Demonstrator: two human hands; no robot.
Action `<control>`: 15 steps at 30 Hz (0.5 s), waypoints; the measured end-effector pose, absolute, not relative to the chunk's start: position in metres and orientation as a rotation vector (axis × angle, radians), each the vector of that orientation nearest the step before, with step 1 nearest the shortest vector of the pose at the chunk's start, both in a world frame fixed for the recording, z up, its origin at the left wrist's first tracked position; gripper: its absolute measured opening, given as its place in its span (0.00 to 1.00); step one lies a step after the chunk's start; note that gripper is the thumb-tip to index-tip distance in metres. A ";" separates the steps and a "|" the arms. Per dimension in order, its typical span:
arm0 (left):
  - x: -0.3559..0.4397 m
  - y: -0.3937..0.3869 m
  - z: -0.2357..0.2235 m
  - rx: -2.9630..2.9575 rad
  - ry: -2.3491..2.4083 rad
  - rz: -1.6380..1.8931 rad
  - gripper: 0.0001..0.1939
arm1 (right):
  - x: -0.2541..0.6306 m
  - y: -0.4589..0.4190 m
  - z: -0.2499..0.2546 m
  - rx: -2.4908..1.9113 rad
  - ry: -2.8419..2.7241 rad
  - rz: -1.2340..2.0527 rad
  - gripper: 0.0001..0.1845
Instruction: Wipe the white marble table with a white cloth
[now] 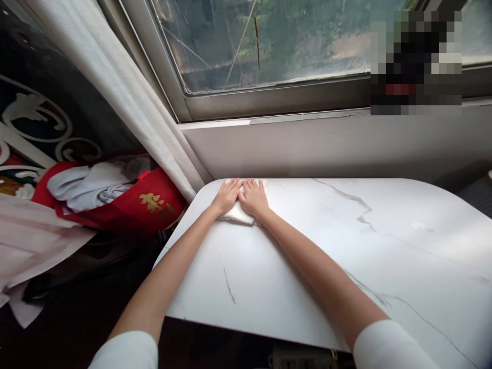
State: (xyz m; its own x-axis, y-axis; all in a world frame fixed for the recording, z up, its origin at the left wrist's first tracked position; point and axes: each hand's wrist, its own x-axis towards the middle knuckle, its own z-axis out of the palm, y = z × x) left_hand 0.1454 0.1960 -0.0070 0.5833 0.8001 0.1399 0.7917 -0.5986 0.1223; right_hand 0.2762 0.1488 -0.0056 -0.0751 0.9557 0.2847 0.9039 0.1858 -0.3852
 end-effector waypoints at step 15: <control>0.168 -0.050 -0.006 2.873 1.204 0.471 0.31 | 0.332 -0.072 0.006 -1.461 -2.293 0.366 0.30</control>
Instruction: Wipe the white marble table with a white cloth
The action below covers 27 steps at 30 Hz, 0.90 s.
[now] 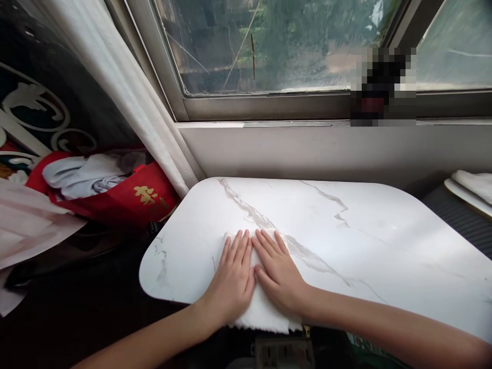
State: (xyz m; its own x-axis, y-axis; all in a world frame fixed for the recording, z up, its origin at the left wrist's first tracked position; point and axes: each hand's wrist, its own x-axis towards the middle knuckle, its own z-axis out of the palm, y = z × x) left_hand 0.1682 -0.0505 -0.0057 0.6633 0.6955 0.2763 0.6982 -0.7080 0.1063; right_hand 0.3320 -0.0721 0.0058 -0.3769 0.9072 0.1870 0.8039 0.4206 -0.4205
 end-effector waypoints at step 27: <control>0.349 0.185 -0.010 -2.870 -1.240 -0.423 0.25 | 0.460 0.133 -0.007 -1.974 -1.919 -0.014 0.26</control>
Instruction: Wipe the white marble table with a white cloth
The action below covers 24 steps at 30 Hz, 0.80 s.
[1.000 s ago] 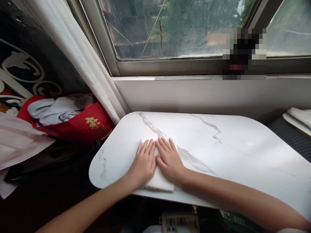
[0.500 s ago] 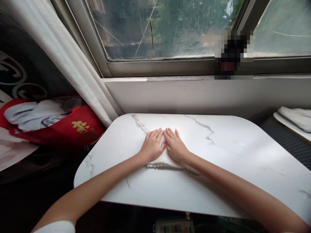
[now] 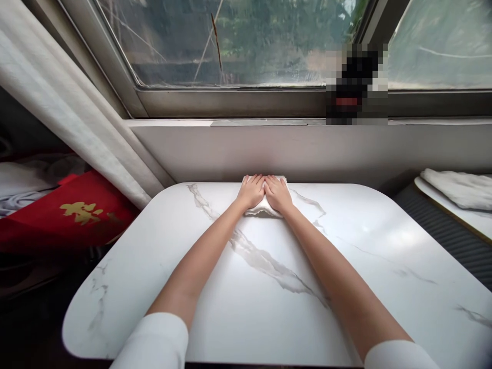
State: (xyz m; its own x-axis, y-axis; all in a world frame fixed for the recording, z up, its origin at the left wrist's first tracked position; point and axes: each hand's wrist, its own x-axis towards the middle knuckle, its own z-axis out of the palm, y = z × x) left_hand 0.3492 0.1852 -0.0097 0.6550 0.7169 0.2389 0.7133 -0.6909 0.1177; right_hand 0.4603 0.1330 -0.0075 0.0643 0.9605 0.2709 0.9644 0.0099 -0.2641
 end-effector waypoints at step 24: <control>0.329 -0.082 -0.003 2.907 0.807 0.328 0.31 | 0.469 -0.152 0.003 -1.897 -2.140 0.111 0.31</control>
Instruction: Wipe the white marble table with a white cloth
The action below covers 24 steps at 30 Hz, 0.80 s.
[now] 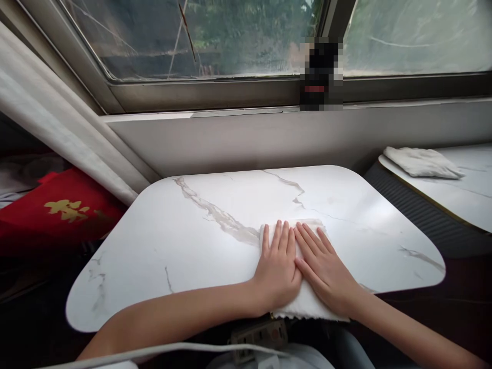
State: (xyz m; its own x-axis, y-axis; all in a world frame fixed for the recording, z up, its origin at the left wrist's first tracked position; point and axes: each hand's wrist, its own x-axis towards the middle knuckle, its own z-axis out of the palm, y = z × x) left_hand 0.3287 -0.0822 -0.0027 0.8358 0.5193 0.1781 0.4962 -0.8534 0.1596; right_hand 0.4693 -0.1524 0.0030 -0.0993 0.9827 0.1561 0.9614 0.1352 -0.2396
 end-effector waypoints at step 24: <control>0.507 0.112 -0.008 2.778 1.108 0.457 0.30 | 0.638 0.080 -0.015 -1.924 -1.813 0.067 0.26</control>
State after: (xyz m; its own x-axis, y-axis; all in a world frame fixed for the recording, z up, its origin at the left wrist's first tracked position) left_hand 0.5075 0.1125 -0.0080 0.6873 0.6877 0.2340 0.6526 -0.7260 0.2170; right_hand 0.6383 0.0798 -0.0154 0.1159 0.9492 0.2926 0.9251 0.0041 -0.3796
